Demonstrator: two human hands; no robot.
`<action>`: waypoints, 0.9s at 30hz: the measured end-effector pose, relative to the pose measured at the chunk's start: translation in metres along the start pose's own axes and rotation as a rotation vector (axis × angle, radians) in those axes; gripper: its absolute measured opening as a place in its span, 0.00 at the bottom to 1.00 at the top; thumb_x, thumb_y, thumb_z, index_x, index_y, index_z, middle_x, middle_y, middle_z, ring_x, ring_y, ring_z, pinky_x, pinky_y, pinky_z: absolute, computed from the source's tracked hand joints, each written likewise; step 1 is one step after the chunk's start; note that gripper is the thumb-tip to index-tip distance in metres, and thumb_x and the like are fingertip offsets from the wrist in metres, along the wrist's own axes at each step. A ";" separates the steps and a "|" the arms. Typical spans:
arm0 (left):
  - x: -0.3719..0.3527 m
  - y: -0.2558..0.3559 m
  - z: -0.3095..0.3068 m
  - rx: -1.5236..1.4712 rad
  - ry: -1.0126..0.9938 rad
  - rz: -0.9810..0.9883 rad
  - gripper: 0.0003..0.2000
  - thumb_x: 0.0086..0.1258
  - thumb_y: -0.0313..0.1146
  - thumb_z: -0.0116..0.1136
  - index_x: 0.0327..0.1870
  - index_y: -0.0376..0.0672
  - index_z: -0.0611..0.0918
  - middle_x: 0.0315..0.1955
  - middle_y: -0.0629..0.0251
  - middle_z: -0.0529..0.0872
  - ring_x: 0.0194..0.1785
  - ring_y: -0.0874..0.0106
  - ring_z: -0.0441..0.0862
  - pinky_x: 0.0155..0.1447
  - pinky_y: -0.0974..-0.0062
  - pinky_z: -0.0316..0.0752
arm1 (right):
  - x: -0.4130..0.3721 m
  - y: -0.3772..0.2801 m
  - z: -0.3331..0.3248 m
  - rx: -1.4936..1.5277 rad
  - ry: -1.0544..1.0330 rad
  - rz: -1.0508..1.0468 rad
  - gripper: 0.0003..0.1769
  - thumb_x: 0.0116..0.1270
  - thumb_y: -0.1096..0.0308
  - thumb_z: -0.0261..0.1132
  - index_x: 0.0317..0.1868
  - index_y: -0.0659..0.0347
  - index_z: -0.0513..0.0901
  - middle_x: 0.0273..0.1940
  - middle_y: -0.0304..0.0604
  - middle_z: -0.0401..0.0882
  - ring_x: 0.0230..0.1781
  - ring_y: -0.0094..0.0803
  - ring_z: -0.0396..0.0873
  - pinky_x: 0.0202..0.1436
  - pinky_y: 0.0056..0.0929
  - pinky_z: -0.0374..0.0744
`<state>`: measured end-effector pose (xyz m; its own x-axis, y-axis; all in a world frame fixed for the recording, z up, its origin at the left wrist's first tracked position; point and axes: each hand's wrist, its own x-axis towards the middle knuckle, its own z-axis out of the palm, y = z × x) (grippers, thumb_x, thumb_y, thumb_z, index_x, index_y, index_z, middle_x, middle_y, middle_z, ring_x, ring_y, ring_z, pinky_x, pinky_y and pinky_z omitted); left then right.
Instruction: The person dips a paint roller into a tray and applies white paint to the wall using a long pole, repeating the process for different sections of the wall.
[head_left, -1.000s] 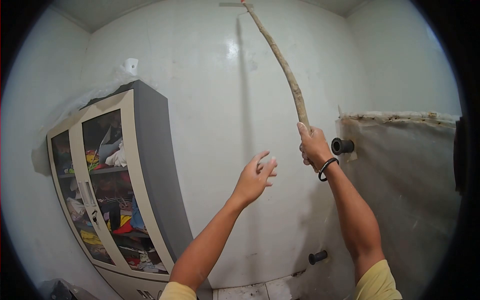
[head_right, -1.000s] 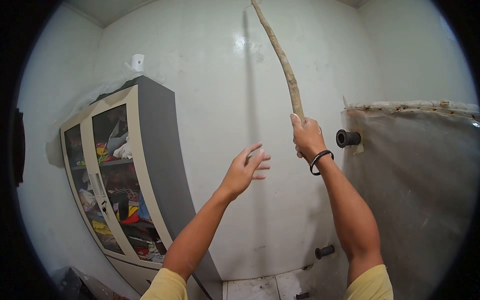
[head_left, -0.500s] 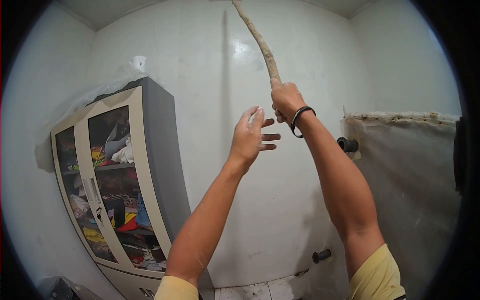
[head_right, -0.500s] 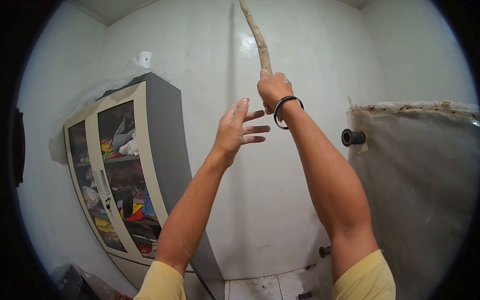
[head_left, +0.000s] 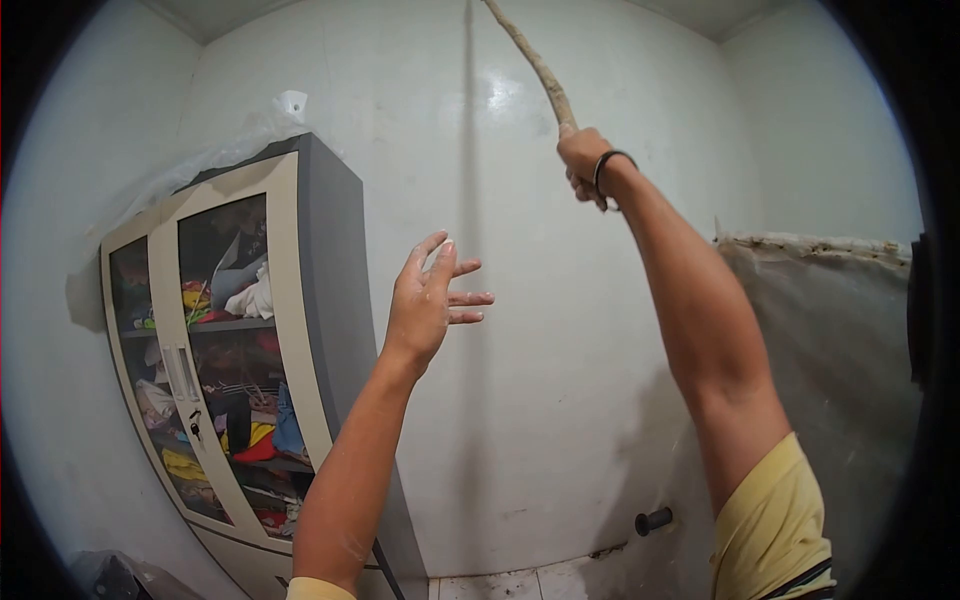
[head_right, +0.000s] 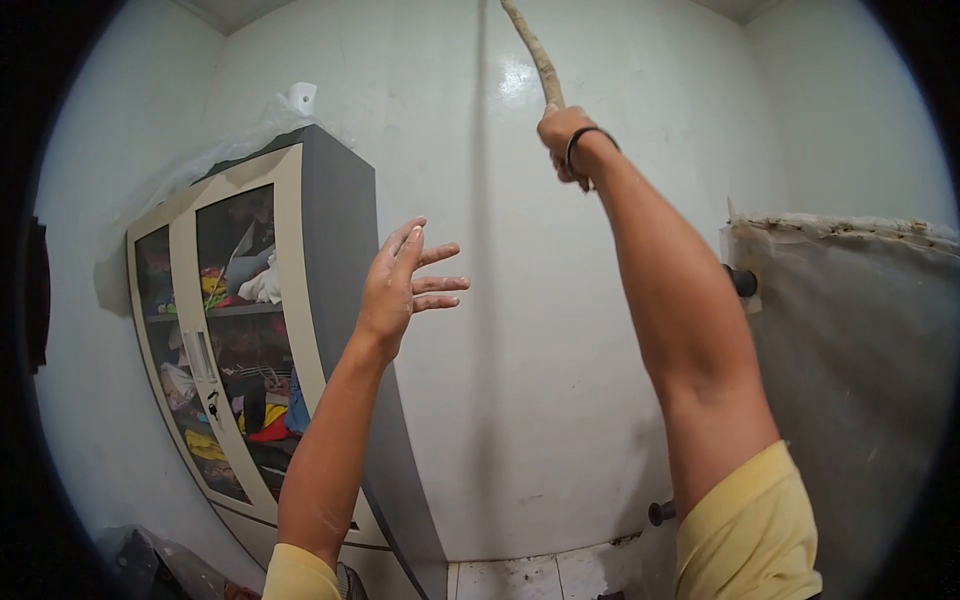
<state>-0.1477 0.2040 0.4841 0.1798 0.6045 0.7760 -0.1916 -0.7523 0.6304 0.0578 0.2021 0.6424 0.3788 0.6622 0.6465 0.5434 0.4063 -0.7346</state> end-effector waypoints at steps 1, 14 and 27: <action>-0.001 -0.001 -0.005 -0.006 0.009 -0.006 0.30 0.72 0.48 0.38 0.66 0.34 0.55 0.47 0.46 0.77 0.37 0.62 0.84 0.35 0.75 0.82 | 0.012 -0.001 -0.002 0.025 -0.021 0.010 0.23 0.72 0.53 0.39 0.29 0.65 0.66 0.14 0.36 0.62 0.09 0.26 0.59 0.11 0.28 0.64; -0.001 -0.010 -0.013 0.010 0.043 -0.024 0.30 0.72 0.49 0.38 0.66 0.34 0.55 0.46 0.45 0.78 0.36 0.64 0.84 0.34 0.76 0.82 | 0.028 0.001 -0.049 -0.109 -0.056 0.057 0.25 0.71 0.47 0.41 0.29 0.63 0.64 0.18 0.37 0.63 0.12 0.23 0.60 0.11 0.25 0.64; -0.022 0.007 -0.005 0.002 0.008 0.037 0.30 0.72 0.48 0.39 0.65 0.34 0.54 0.45 0.44 0.78 0.35 0.64 0.84 0.33 0.76 0.82 | -0.002 0.001 -0.076 -0.162 -0.054 0.060 0.24 0.72 0.50 0.39 0.29 0.63 0.64 0.16 0.37 0.61 0.11 0.24 0.58 0.12 0.25 0.64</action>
<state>-0.1581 0.1871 0.4717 0.1653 0.5786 0.7987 -0.1961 -0.7744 0.6016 0.1148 0.1532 0.6561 0.3759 0.7171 0.5869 0.6358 0.2611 -0.7263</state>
